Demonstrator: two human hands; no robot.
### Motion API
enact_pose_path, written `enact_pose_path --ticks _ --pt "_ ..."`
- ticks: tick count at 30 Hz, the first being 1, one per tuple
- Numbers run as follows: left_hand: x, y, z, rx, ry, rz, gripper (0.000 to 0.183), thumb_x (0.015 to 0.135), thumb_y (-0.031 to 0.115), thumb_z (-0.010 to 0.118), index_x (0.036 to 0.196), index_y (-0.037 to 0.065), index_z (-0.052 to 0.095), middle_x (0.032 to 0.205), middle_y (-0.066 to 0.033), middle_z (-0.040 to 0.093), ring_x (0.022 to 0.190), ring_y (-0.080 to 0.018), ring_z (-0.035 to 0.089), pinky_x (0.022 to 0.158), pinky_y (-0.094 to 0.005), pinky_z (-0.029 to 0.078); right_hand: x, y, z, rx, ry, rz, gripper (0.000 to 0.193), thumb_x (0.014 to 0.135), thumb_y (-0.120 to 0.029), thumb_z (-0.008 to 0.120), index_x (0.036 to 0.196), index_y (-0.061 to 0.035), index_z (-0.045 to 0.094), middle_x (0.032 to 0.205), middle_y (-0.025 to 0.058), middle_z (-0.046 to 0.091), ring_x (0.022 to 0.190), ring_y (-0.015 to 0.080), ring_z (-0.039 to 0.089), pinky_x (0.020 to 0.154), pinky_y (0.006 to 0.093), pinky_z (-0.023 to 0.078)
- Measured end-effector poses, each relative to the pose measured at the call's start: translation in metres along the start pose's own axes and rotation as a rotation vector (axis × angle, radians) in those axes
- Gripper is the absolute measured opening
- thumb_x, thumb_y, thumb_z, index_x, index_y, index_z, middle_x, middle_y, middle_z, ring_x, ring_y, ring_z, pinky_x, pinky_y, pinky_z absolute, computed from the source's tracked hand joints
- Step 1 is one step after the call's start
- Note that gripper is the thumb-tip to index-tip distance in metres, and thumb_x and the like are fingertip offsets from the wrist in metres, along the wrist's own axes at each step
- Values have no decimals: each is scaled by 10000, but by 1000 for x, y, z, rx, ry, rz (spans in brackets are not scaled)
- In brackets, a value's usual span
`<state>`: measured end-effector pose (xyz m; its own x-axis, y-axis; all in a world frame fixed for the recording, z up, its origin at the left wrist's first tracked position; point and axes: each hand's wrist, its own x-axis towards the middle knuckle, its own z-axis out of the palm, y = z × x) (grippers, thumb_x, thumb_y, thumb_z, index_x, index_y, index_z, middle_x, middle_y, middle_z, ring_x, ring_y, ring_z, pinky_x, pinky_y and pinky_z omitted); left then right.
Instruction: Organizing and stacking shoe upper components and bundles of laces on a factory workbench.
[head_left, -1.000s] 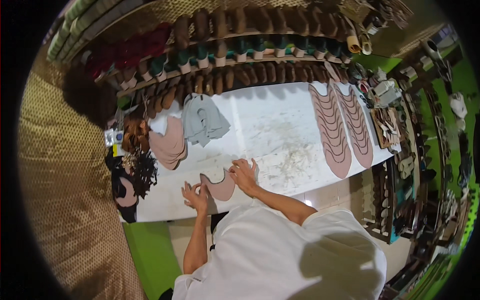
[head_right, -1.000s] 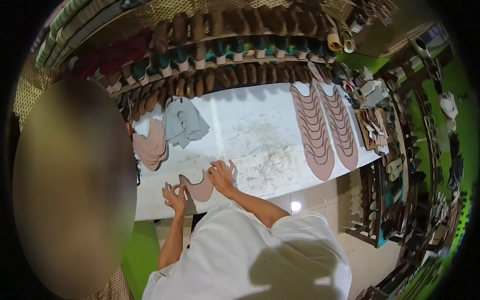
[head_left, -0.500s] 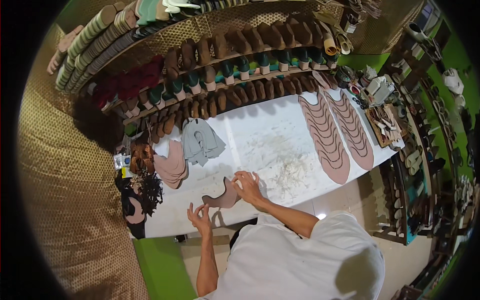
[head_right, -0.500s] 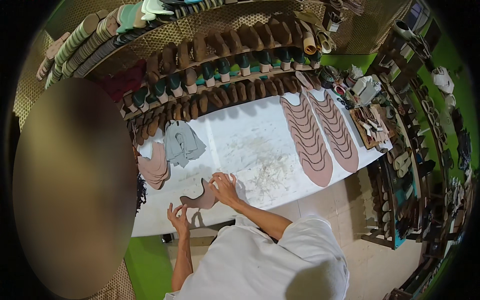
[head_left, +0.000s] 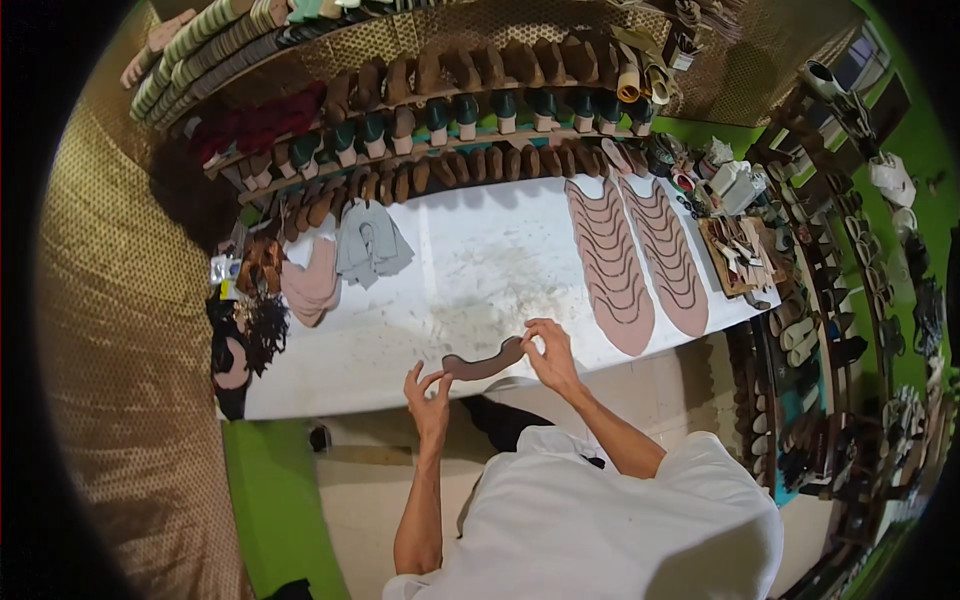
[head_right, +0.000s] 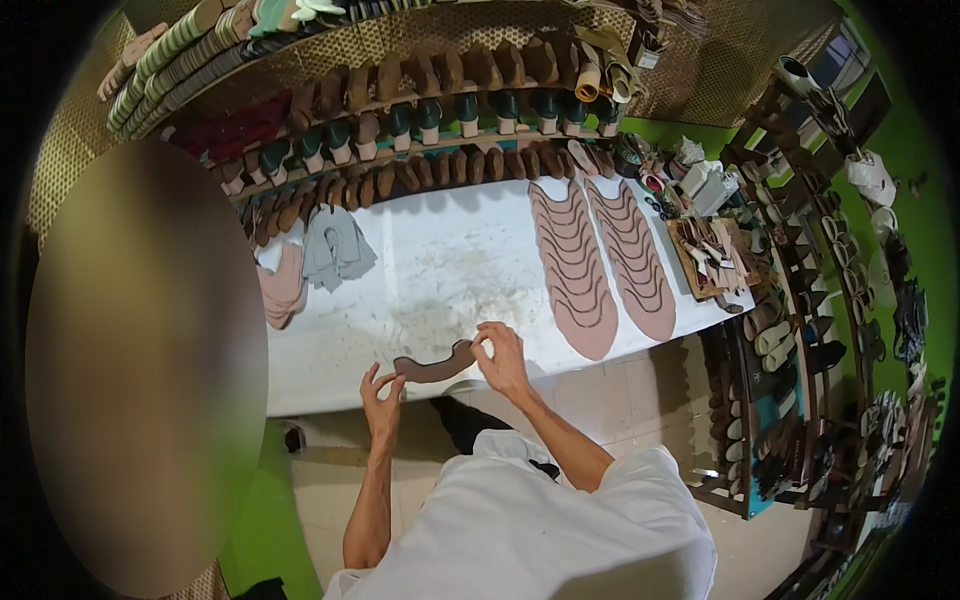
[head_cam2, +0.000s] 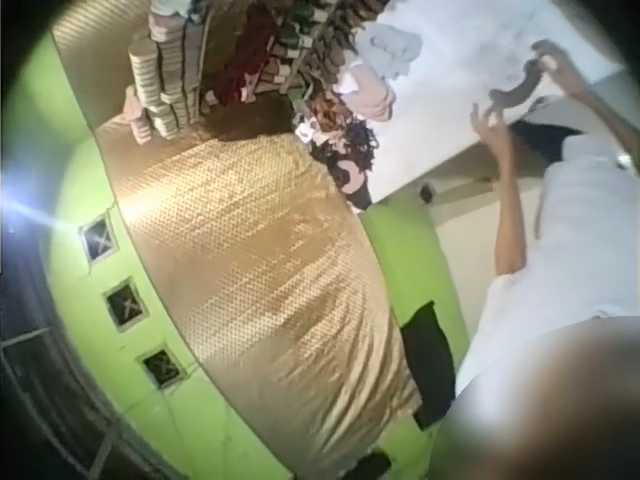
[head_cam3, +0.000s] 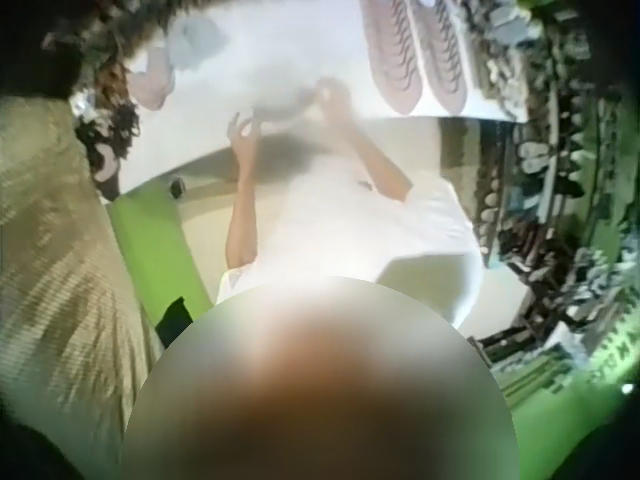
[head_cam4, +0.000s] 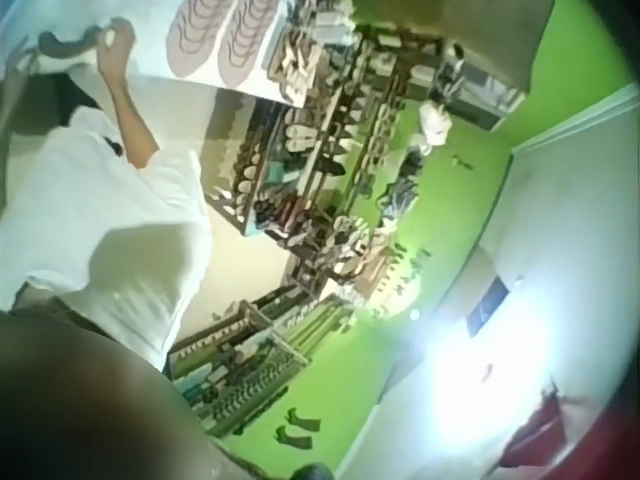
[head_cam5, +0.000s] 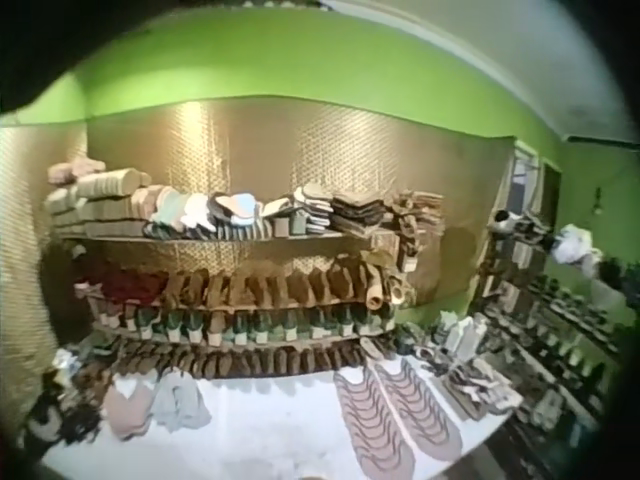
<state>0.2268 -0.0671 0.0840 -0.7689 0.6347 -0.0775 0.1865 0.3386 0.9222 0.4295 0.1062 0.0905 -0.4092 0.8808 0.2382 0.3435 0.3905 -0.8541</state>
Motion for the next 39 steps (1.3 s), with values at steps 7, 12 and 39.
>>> enact_pose_path --ticks 7,12,39 --pt "-20 -17 78 88 -189 25 249 865 358 801 1013 158 809 1494 -120 545 1461 -346 386 1138 -607 259 -22 46 -77 -133 20 41 189 885 -204 684 953 -30 710 1186 164 679 1119 379 606 979 472 471" --pt "3 -21 134 297 -243 193 188 806 290 799 982 224 815 1396 -98 601 1390 -338 441 1051 -585 310 -6 89 -95 -354 66 98 182 898 -222 729 986 -62 729 1317 178 622 1273 393 517 1080 506 396" --pt "352 55 354 524 -136 114 189 817 355 773 946 227 823 1366 -53 568 1373 -325 392 1050 -655 247 379 252 -55 -485 104 -4 126 854 -200 758 927 -98 760 1130 52 583 1099 285 506 958 472 331"
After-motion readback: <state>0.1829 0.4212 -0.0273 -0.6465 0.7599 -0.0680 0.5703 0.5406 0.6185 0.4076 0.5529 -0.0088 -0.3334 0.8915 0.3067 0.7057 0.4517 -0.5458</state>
